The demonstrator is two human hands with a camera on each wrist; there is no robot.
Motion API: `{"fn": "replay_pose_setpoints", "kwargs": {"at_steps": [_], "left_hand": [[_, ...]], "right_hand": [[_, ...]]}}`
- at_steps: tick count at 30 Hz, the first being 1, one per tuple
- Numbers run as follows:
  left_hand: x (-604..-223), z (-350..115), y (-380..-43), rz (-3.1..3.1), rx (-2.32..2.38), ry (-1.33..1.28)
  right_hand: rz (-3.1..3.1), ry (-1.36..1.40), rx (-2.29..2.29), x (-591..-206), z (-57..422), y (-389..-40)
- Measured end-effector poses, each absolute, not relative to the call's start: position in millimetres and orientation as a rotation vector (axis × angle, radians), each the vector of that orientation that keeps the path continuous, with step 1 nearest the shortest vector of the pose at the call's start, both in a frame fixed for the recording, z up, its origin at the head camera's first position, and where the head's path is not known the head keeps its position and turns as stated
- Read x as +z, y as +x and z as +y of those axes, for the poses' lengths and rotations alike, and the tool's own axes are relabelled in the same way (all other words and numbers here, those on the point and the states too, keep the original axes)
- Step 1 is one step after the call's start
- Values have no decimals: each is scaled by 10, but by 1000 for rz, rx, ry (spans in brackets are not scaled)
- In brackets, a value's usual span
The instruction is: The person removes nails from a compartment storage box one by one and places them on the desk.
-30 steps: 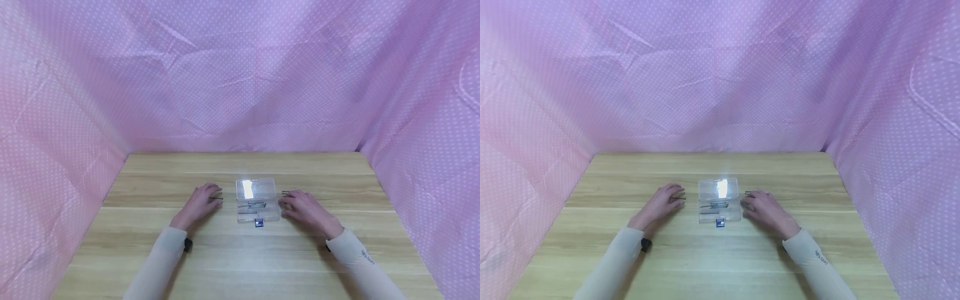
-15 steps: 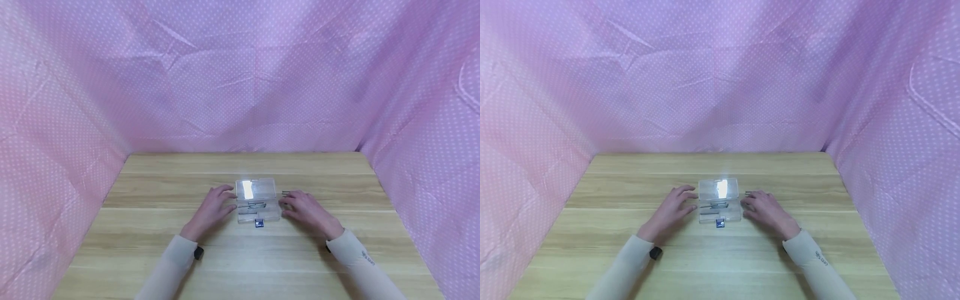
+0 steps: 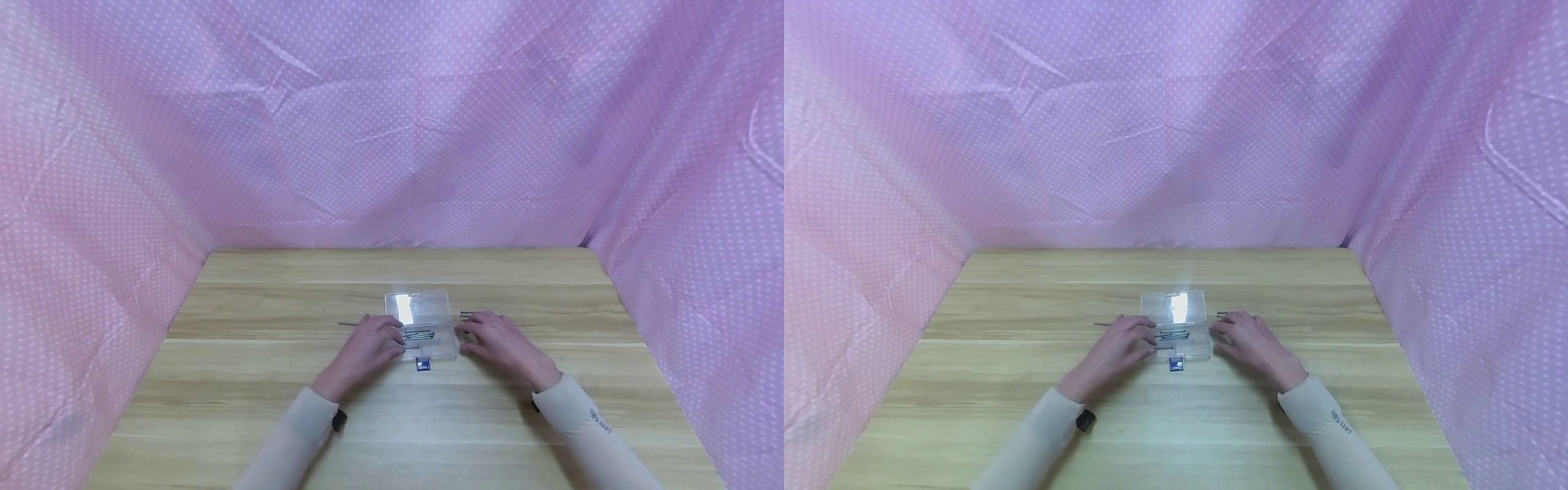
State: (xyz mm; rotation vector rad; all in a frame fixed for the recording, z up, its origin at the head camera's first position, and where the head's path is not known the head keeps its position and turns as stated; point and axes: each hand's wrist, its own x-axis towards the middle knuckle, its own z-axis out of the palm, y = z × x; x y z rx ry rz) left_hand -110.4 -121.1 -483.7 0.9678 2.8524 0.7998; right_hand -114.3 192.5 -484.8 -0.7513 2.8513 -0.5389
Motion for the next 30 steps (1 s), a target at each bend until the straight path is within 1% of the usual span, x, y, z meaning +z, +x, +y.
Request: {"fn": "replay_pose_setpoints", "kwargs": {"at_steps": [10, 18, 30], "left_hand": [[-4902, -1129, -1128, 2876, 710, 1040], [-4922, -1088, -1133, 2868, 651, 950], [-4936, -1058, -1177, 2858, 548, 986]], "right_hand": [[2863, -770, -537, -4848, 1935, -1143], [2857, -764, -538, -4844, 1928, -1138], [2870, -783, -527, -4850, 1934, -1136]]}}
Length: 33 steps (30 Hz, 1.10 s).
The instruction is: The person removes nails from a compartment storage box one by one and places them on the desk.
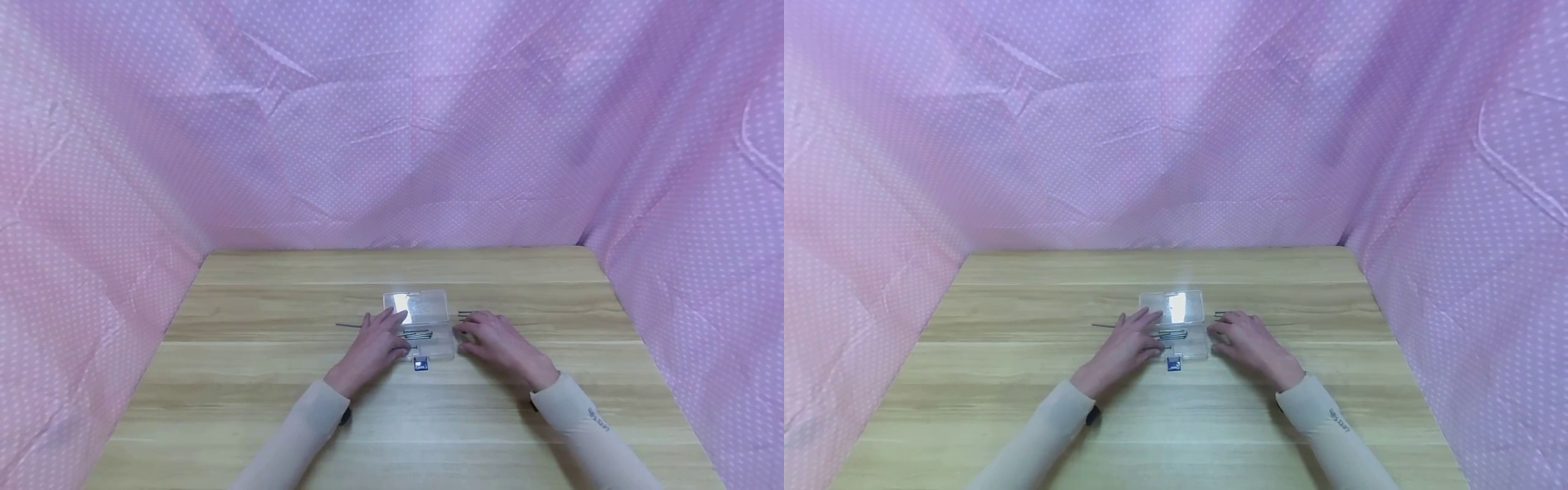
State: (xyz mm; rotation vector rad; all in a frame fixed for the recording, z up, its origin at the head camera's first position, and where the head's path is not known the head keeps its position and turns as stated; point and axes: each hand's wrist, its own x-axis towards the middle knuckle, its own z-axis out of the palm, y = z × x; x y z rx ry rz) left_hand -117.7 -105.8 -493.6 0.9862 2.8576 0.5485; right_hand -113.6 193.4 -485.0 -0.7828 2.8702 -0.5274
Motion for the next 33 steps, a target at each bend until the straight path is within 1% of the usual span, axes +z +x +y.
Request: {"fn": "replay_pose_setpoints", "kwargs": {"at_steps": [13, 23, 33], "left_hand": [[-4914, -1022, -1272, 2772, 604, 976], [-4969, -944, -1310, 2793, 562, 1082], [-4963, -880, -1328, 2775, 509, 1079]], "right_hand": [[2882, -800, -517, -4822, 1945, -1146], [2868, -811, -497, -4851, 1944, -1131], [2873, -820, -498, -4871, 1916, -1126]]}}
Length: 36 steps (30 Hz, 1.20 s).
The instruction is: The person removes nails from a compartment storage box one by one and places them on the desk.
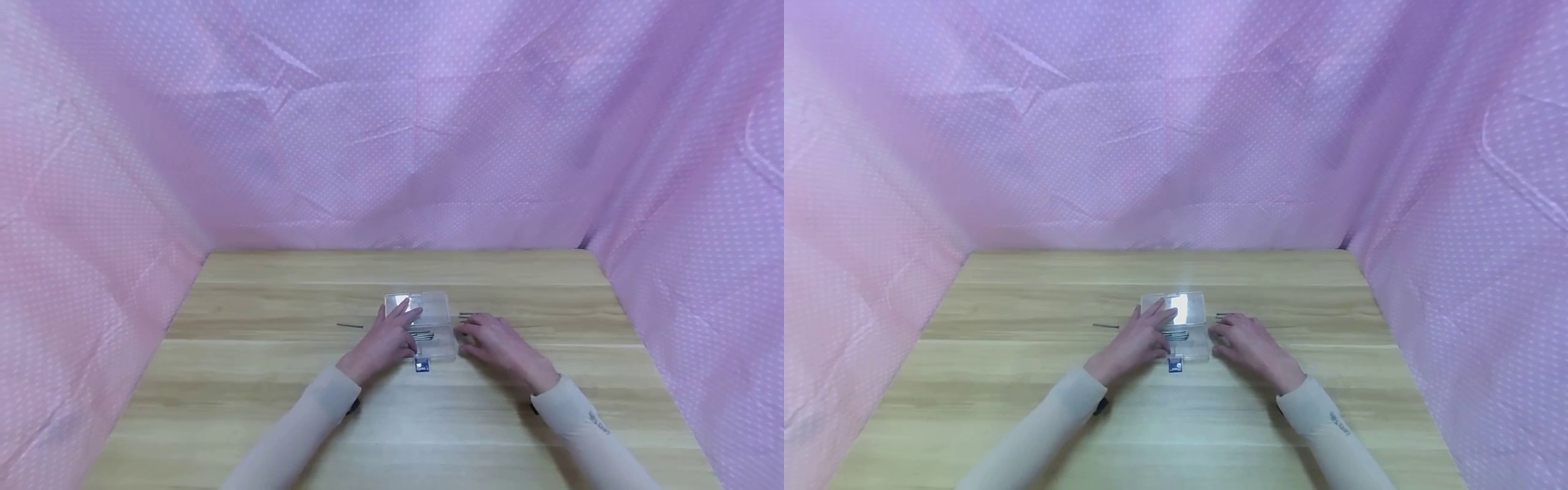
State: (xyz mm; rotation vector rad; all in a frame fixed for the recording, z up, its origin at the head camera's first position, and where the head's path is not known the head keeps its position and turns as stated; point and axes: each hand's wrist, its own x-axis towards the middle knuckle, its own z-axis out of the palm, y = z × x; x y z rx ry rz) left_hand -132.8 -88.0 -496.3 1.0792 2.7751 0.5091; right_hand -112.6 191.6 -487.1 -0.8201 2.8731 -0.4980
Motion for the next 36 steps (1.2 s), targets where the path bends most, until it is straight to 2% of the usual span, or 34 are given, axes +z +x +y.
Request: {"fn": "replay_pose_setpoints", "kwargs": {"at_steps": [9, 28, 36], "left_hand": [[-4995, -912, -1307, 2793, 362, 1204], [-4989, -961, -1402, 2808, 365, 1250], [-4979, -894, -1473, 2793, 360, 1368]], "right_hand": [[2868, -806, -534, -4890, 1910, -1127], [2875, -792, -534, -4890, 1890, -1152], [2895, -808, -497, -4888, 1890, -1191]]}}
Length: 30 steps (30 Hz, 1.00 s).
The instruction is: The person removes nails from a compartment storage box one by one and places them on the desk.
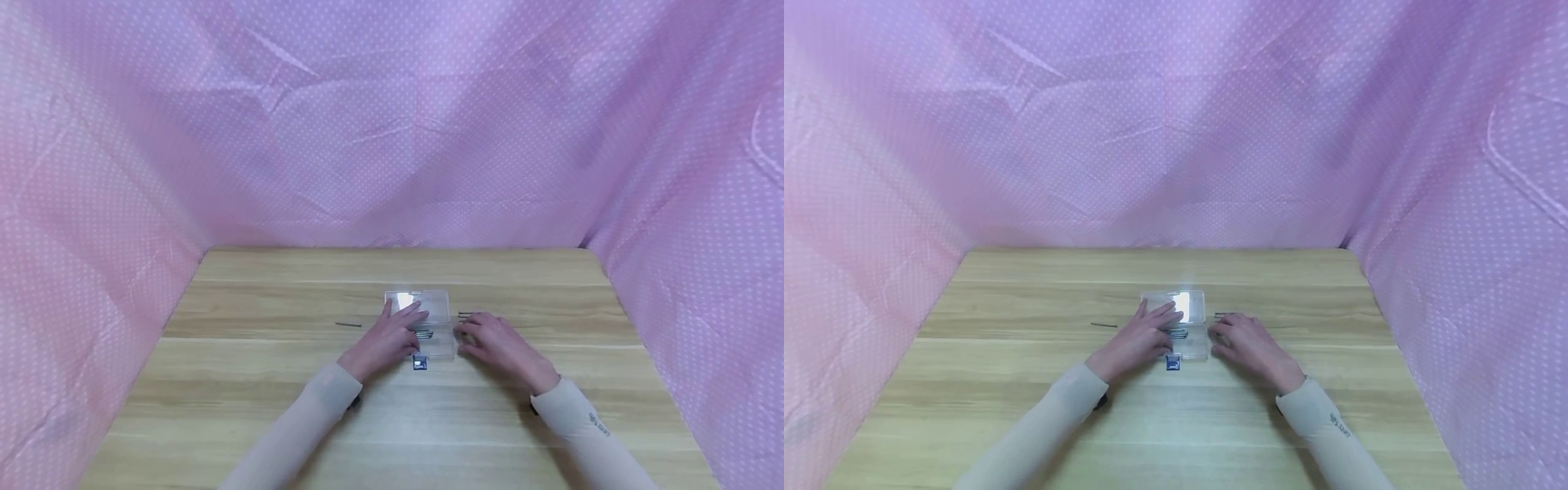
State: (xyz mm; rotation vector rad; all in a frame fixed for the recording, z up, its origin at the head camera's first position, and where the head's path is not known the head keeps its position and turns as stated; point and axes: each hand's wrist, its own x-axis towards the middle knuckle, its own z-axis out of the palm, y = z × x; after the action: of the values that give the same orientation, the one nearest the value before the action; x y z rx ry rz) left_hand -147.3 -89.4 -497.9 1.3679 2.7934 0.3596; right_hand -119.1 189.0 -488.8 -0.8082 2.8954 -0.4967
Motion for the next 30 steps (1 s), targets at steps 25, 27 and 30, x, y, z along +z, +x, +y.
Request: {"fn": "replay_pose_setpoints", "kwargs": {"at_steps": [25, 27, 30], "left_hand": [[-4926, -953, -1404, 2854, 225, 1417], [-4926, -936, -1409, 2828, 264, 1406], [-4928, -916, -1412, 2796, 298, 1388]], "right_hand": [[2893, -784, -521, -4863, 1948, -1120], [2892, -780, -526, -4859, 1952, -1114], [2893, -779, -521, -4854, 1955, -1111]]}}
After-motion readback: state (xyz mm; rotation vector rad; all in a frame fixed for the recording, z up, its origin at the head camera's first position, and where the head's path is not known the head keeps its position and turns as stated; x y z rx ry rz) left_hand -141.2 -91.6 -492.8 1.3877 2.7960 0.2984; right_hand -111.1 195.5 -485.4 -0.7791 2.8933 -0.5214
